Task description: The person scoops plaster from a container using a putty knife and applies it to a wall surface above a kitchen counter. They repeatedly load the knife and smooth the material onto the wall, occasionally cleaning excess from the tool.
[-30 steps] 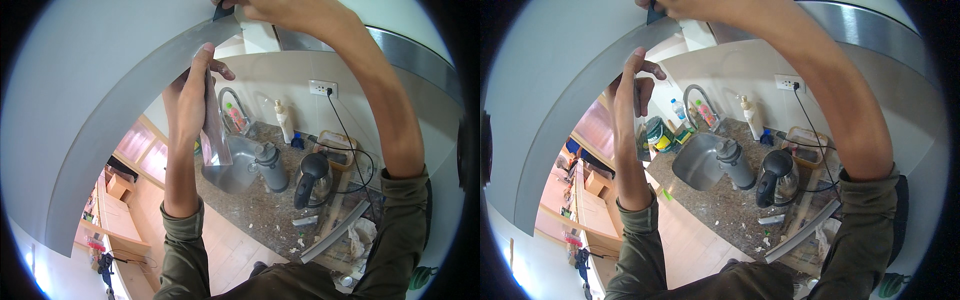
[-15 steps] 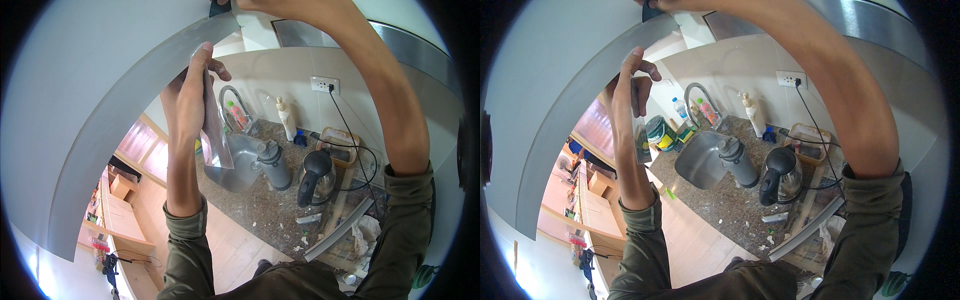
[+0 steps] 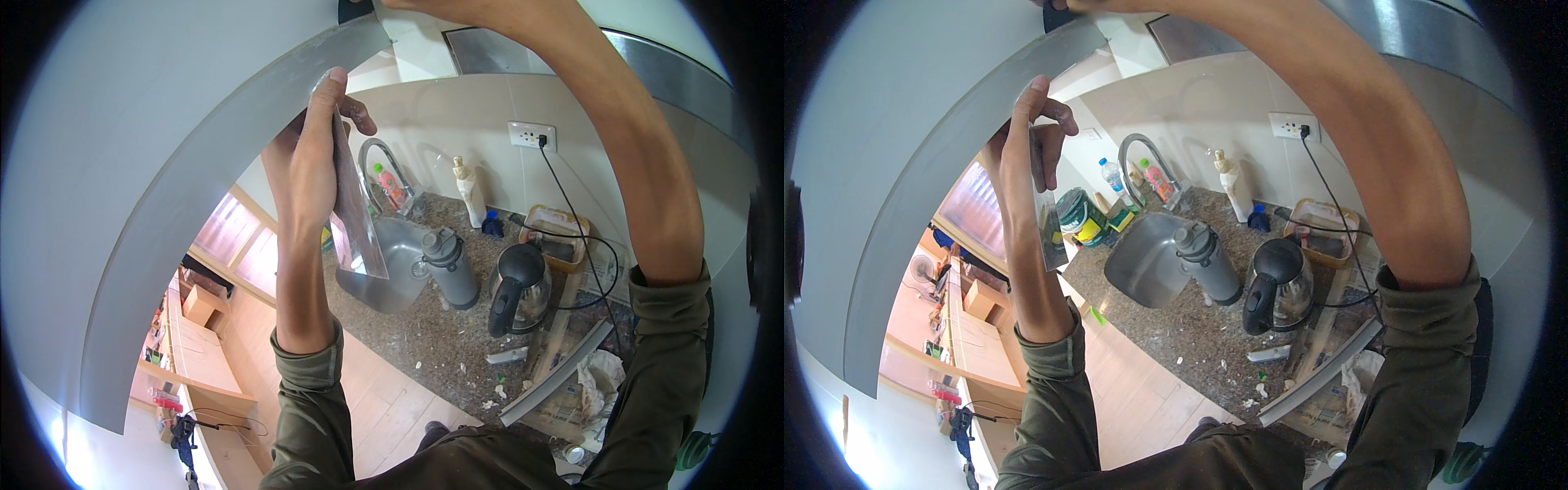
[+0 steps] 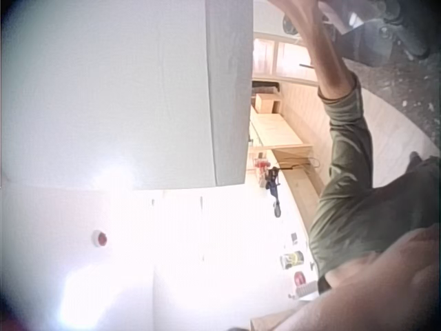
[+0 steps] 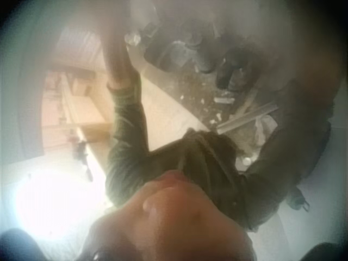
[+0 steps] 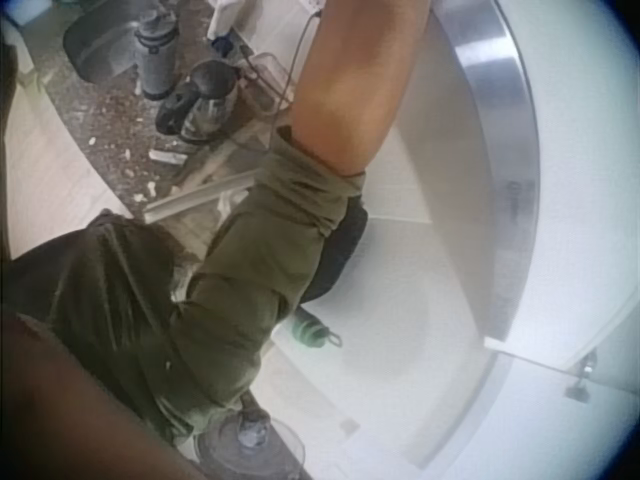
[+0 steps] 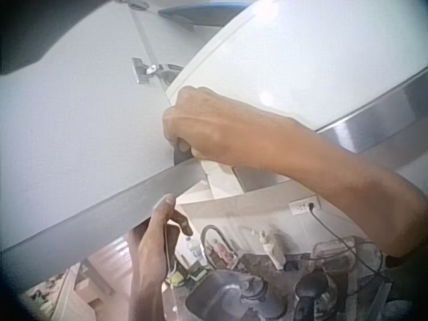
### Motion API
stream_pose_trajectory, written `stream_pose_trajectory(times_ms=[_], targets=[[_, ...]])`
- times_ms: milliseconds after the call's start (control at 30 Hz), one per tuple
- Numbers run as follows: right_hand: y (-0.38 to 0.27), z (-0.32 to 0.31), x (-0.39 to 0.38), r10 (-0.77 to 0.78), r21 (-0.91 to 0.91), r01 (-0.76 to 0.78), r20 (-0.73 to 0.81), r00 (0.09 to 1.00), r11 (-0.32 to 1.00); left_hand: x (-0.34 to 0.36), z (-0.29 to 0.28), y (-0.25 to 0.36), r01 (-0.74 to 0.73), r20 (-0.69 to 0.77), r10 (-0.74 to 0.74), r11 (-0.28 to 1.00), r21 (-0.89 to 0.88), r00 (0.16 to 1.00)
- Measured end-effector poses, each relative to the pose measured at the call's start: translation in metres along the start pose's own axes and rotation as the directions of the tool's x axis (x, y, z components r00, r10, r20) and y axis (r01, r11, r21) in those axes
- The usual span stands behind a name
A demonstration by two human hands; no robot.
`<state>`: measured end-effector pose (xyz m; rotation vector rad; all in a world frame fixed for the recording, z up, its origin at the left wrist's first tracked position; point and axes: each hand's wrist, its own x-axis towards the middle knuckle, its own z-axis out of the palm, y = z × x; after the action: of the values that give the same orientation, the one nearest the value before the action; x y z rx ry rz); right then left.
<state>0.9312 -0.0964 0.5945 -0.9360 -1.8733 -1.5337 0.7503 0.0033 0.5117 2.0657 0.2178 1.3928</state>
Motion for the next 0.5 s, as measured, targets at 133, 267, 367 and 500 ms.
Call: stream_pose_trajectory(times_ms=[133, 267, 367, 500], targets=[[0.002, 0.003, -0.003, -0.050, 0.013, 0.051, -0.060, 0.997, 0.999, 0.000, 0.000, -0.001, -0.002, -0.022, 0.002, 1.000, -0.010, 1.000], [0.006, -0.001, -0.001, -0.050, -0.053, 0.043, -0.140, 0.989, 0.998, 0.000, 0.000, 0.001, 0.026, -0.020, -0.027, 0.998, -0.051, 0.999], [-0.009, -0.007, 0.000, 0.182, -0.054, -0.177, 0.110, 0.977, 0.983, 0.001, -0.003, -0.002, 0.033, 0.010, -0.033, 0.997, -0.066, 0.999], [-0.015, -0.005, -0.001, 0.130, -0.038, -0.129, 0.045, 0.990, 0.991, 0.001, -0.003, -0.001, 0.035, -0.020, -0.038, 0.992, -0.125, 0.999]])
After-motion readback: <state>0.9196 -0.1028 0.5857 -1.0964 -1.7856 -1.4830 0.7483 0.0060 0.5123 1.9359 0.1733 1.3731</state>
